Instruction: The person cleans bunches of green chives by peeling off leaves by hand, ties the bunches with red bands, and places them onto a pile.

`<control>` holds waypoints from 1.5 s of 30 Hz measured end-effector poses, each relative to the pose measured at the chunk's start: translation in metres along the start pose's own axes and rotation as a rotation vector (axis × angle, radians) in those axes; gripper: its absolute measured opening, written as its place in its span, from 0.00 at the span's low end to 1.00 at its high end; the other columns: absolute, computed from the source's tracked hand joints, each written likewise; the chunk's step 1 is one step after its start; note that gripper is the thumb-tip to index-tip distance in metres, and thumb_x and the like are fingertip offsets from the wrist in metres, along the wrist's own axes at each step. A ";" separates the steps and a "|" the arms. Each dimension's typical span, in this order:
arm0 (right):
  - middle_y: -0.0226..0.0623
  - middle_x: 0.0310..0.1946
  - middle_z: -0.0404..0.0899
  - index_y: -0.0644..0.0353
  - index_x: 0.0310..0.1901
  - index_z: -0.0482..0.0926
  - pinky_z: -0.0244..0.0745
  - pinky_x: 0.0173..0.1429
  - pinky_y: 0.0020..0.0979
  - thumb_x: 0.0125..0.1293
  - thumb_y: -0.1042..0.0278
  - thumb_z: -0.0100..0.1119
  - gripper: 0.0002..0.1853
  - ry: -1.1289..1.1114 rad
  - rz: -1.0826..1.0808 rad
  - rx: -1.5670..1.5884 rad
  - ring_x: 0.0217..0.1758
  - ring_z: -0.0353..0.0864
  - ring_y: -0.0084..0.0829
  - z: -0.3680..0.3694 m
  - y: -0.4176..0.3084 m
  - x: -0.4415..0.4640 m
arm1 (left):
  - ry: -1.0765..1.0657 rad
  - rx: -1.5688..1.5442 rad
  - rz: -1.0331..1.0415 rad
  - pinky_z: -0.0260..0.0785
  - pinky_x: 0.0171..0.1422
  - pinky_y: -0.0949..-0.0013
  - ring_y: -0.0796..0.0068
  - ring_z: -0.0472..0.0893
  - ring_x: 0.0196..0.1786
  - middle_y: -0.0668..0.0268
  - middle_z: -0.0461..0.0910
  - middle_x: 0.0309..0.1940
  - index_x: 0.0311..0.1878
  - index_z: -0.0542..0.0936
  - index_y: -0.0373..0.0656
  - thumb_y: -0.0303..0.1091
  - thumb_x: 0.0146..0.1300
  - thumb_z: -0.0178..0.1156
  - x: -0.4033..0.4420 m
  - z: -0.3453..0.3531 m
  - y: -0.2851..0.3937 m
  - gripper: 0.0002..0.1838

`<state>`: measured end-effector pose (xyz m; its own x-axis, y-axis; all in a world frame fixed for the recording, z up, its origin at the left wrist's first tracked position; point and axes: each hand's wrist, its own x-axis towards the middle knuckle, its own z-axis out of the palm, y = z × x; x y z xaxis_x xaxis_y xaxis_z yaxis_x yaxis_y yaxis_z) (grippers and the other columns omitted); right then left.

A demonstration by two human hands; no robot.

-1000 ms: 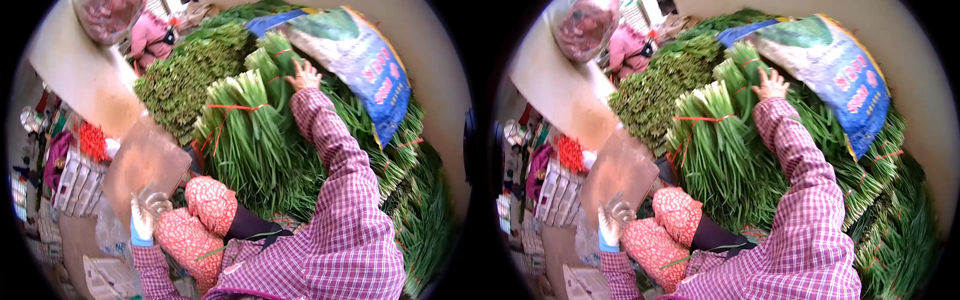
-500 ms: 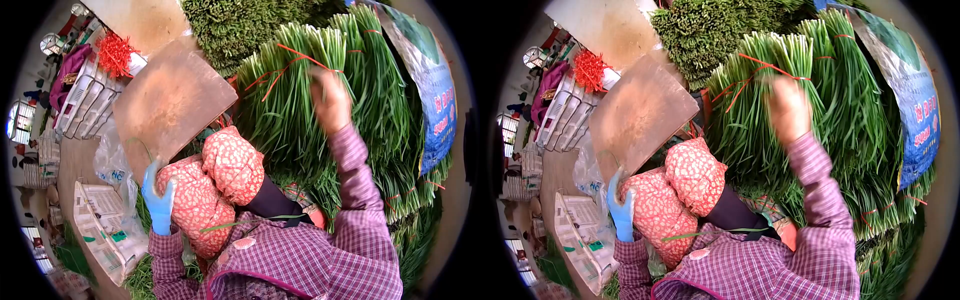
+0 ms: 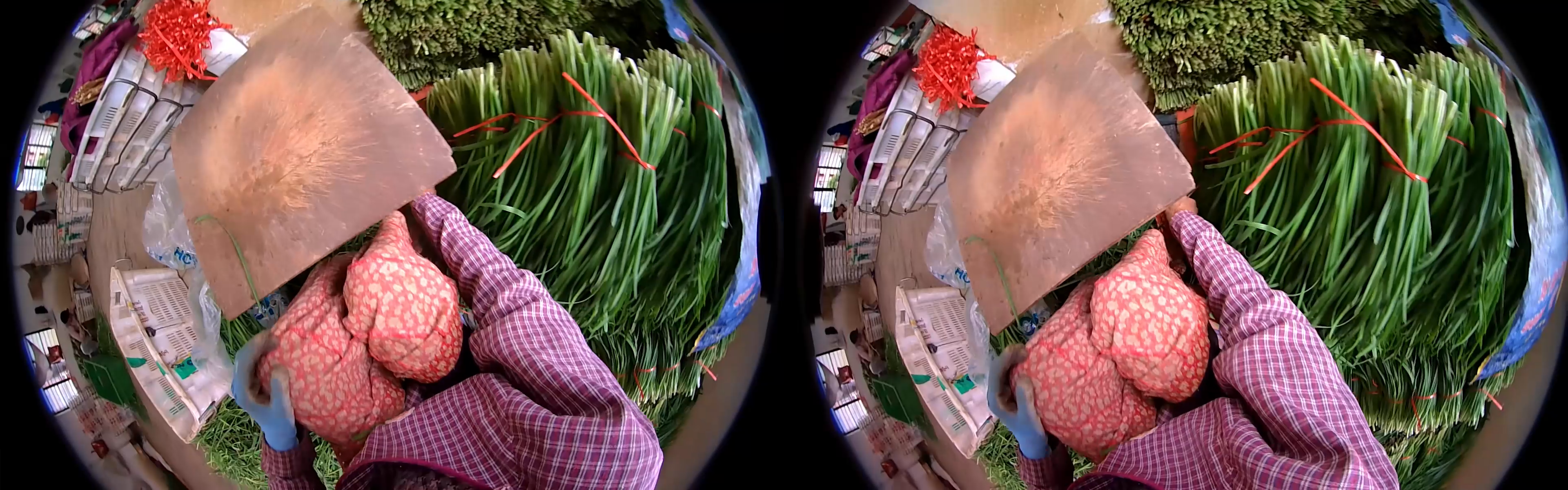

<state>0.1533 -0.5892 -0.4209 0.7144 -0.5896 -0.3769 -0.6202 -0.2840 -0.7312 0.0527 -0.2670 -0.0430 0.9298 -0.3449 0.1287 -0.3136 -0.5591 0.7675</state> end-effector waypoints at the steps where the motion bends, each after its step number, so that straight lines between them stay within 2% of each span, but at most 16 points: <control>1: 0.48 0.40 0.81 0.55 0.45 0.82 0.76 0.49 0.42 0.60 0.59 0.56 0.14 0.000 0.026 0.007 0.45 0.80 0.46 0.005 0.001 0.005 | 0.025 -0.011 -0.020 0.67 0.59 0.63 0.64 0.78 0.50 0.54 0.77 0.50 0.54 0.74 0.31 0.36 0.58 0.60 -0.003 0.000 -0.001 0.23; 7: 0.44 0.37 0.81 0.55 0.45 0.81 0.76 0.45 0.39 0.61 0.60 0.57 0.13 0.019 0.095 0.079 0.41 0.80 0.42 0.028 0.012 0.017 | 0.056 0.059 -0.067 0.67 0.57 0.62 0.63 0.78 0.47 0.51 0.77 0.49 0.55 0.74 0.33 0.42 0.60 0.60 -0.010 -0.005 0.001 0.25; 15: 0.38 0.32 0.81 0.56 0.44 0.79 0.76 0.40 0.36 0.63 0.60 0.57 0.12 0.135 0.087 0.379 0.36 0.80 0.36 0.033 0.017 0.012 | 0.052 0.058 -0.086 0.67 0.58 0.61 0.63 0.78 0.48 0.53 0.77 0.48 0.54 0.74 0.32 0.39 0.60 0.59 -0.007 -0.003 0.005 0.24; 22: 0.33 0.29 0.80 0.56 0.44 0.78 0.76 0.36 0.32 0.65 0.60 0.58 0.11 0.415 -0.242 1.007 0.31 0.79 0.31 0.007 0.013 -0.050 | 0.158 -0.073 -0.079 0.67 0.59 0.62 0.64 0.78 0.50 0.54 0.78 0.49 0.54 0.74 0.30 0.34 0.59 0.59 -0.015 -0.004 -0.007 0.22; 23: 0.25 0.28 0.74 0.54 0.44 0.74 0.72 0.31 0.25 0.67 0.60 0.58 0.10 0.090 0.100 1.142 0.31 0.72 0.20 -0.033 -0.006 -0.086 | 0.177 -0.087 -0.071 0.66 0.61 0.63 0.63 0.77 0.53 0.53 0.77 0.50 0.55 0.73 0.30 0.36 0.62 0.57 -0.018 -0.006 -0.015 0.22; 26: 0.28 0.43 0.77 0.52 0.48 0.72 0.74 0.34 0.25 0.68 0.59 0.55 0.12 0.193 0.007 1.128 0.37 0.75 0.20 -0.079 -0.024 -0.139 | 0.345 -0.117 -0.051 0.64 0.64 0.62 0.63 0.76 0.56 0.52 0.76 0.52 0.57 0.72 0.31 0.38 0.65 0.55 -0.023 -0.003 -0.024 0.22; 29: 0.29 0.43 0.77 0.52 0.45 0.71 0.76 0.34 0.25 0.69 0.62 0.53 0.07 0.287 -0.181 1.146 0.38 0.75 0.20 -0.129 -0.044 -0.184 | 0.489 -0.247 -0.061 0.63 0.66 0.62 0.63 0.74 0.58 0.51 0.76 0.53 0.60 0.70 0.31 0.40 0.68 0.51 -0.035 -0.010 -0.040 0.24; 31: 0.33 0.37 0.78 0.57 0.44 0.71 0.70 0.30 0.20 0.69 0.67 0.53 0.06 0.375 -0.426 1.070 0.31 0.73 0.18 -0.168 -0.071 -0.211 | 0.596 -0.274 -0.111 0.65 0.64 0.62 0.64 0.75 0.57 0.51 0.76 0.53 0.60 0.70 0.30 0.39 0.70 0.49 -0.049 -0.025 -0.056 0.23; 33: 0.31 0.33 0.76 0.58 0.41 0.72 0.67 0.32 0.21 0.68 0.66 0.54 0.07 0.426 -0.507 0.955 0.26 0.69 0.17 -0.209 -0.124 -0.244 | 0.611 -0.193 -0.155 0.67 0.62 0.63 0.66 0.76 0.54 0.55 0.78 0.49 0.57 0.74 0.34 0.39 0.70 0.50 -0.069 -0.049 -0.092 0.20; 34: 0.30 0.31 0.74 0.59 0.41 0.72 0.66 0.31 0.21 0.69 0.63 0.53 0.08 0.399 -0.643 0.894 0.26 0.69 0.17 -0.222 -0.148 -0.249 | 0.633 -0.178 -0.193 0.68 0.61 0.64 0.66 0.76 0.53 0.56 0.78 0.48 0.56 0.75 0.35 0.40 0.69 0.51 -0.077 -0.063 -0.111 0.20; 36: 0.29 0.30 0.74 0.60 0.41 0.73 0.64 0.30 0.19 0.69 0.62 0.53 0.09 0.289 -0.720 0.865 0.25 0.68 0.16 -0.237 -0.199 -0.257 | 0.691 -0.167 -0.305 0.68 0.60 0.64 0.67 0.77 0.52 0.57 0.78 0.48 0.56 0.75 0.37 0.43 0.68 0.53 -0.092 -0.084 -0.134 0.21; 39: 0.29 0.31 0.75 0.62 0.44 0.73 0.66 0.30 0.18 0.69 0.65 0.56 0.10 0.040 -0.815 0.997 0.26 0.70 0.17 -0.225 -0.271 -0.229 | 0.762 -0.407 -0.483 0.68 0.59 0.63 0.67 0.75 0.54 0.58 0.76 0.52 0.58 0.72 0.36 0.45 0.67 0.55 -0.110 -0.104 -0.160 0.24; 41: 0.30 0.32 0.77 0.61 0.44 0.74 0.70 0.32 0.20 0.67 0.65 0.59 0.11 -0.001 -0.797 0.923 0.28 0.73 0.18 -0.203 -0.305 -0.193 | 0.728 -0.638 -0.582 0.68 0.60 0.62 0.65 0.75 0.56 0.57 0.74 0.55 0.62 0.69 0.38 0.49 0.65 0.57 -0.123 -0.109 -0.193 0.29; 42: 0.30 0.33 0.78 0.61 0.44 0.74 0.72 0.32 0.21 0.66 0.64 0.60 0.11 -0.016 -0.792 0.870 0.28 0.74 0.18 -0.189 -0.318 -0.175 | 0.702 -0.729 -0.544 0.68 0.61 0.60 0.64 0.75 0.57 0.55 0.73 0.57 0.64 0.68 0.39 0.49 0.64 0.58 -0.131 -0.109 -0.213 0.30; 44: 0.31 0.35 0.80 0.61 0.45 0.74 0.75 0.32 0.22 0.65 0.64 0.61 0.12 -0.003 -0.756 0.783 0.30 0.77 0.19 -0.160 -0.333 -0.139 | 0.646 -0.815 -0.626 0.65 0.65 0.56 0.59 0.72 0.60 0.51 0.70 0.60 0.66 0.64 0.36 0.54 0.62 0.59 -0.126 -0.111 -0.220 0.38; 45: 0.32 0.37 0.81 0.60 0.45 0.74 0.76 0.33 0.23 0.64 0.63 0.62 0.13 -0.045 -0.681 0.727 0.33 0.79 0.21 -0.150 -0.334 -0.112 | 0.656 -0.825 -0.626 0.65 0.65 0.56 0.59 0.72 0.60 0.51 0.70 0.60 0.66 0.64 0.36 0.54 0.62 0.59 -0.115 -0.114 -0.220 0.38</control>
<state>0.2315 -0.5418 -0.0487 0.8649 -0.4399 0.2418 0.2643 -0.0103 -0.9644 0.0369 -0.0184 -0.1547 0.8718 0.3900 -0.2964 0.2170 0.2350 0.9475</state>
